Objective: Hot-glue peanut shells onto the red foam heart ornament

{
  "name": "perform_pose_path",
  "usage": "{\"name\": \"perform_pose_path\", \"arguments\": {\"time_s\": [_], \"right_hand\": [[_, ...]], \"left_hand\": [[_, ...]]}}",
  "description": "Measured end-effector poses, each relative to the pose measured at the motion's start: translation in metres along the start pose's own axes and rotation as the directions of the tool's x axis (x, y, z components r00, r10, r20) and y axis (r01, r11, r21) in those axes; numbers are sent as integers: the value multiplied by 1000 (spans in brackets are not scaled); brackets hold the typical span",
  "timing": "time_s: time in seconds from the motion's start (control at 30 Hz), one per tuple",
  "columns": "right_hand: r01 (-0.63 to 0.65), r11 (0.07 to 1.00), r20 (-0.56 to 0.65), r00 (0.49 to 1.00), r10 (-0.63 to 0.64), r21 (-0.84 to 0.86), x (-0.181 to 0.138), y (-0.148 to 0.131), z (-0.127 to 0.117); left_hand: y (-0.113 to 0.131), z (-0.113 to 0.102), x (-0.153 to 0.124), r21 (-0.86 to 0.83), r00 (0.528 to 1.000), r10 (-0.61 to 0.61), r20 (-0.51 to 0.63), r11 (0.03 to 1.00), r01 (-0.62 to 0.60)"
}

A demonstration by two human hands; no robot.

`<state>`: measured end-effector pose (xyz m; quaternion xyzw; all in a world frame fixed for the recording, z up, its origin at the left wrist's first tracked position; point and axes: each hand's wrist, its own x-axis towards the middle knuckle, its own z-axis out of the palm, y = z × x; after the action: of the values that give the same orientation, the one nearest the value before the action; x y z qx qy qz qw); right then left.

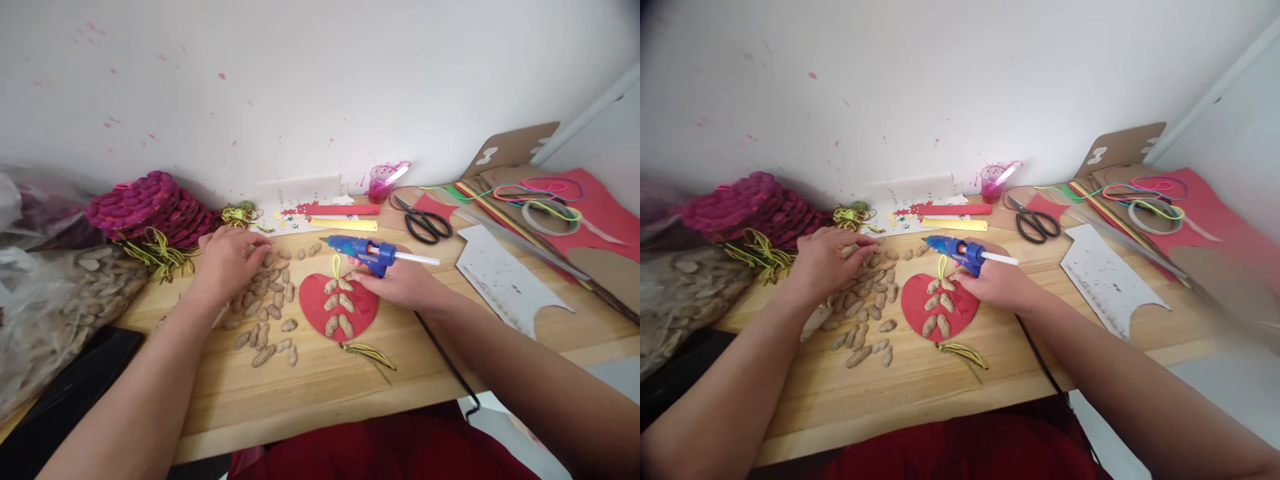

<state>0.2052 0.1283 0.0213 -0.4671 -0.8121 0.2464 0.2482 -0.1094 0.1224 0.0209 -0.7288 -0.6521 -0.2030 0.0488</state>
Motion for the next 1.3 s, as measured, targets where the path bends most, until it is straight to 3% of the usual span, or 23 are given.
{"name": "perform_pose_path", "arguments": {"time_s": [0.23,1.07,1.3], "right_hand": [[113,991,21,994,-112,-68,2,0,4],[70,995,14,997,-69,-74,2,2,6],[50,994,0,999,-51,-92,1,6,9]], "left_hand": [[1,-2,0,-12,1000,-1,-9,1000,1],[-1,-2,0,-37,999,3,-42,999,-5],[1,-9,1,-14,999,-48,-12,999,48]]}}
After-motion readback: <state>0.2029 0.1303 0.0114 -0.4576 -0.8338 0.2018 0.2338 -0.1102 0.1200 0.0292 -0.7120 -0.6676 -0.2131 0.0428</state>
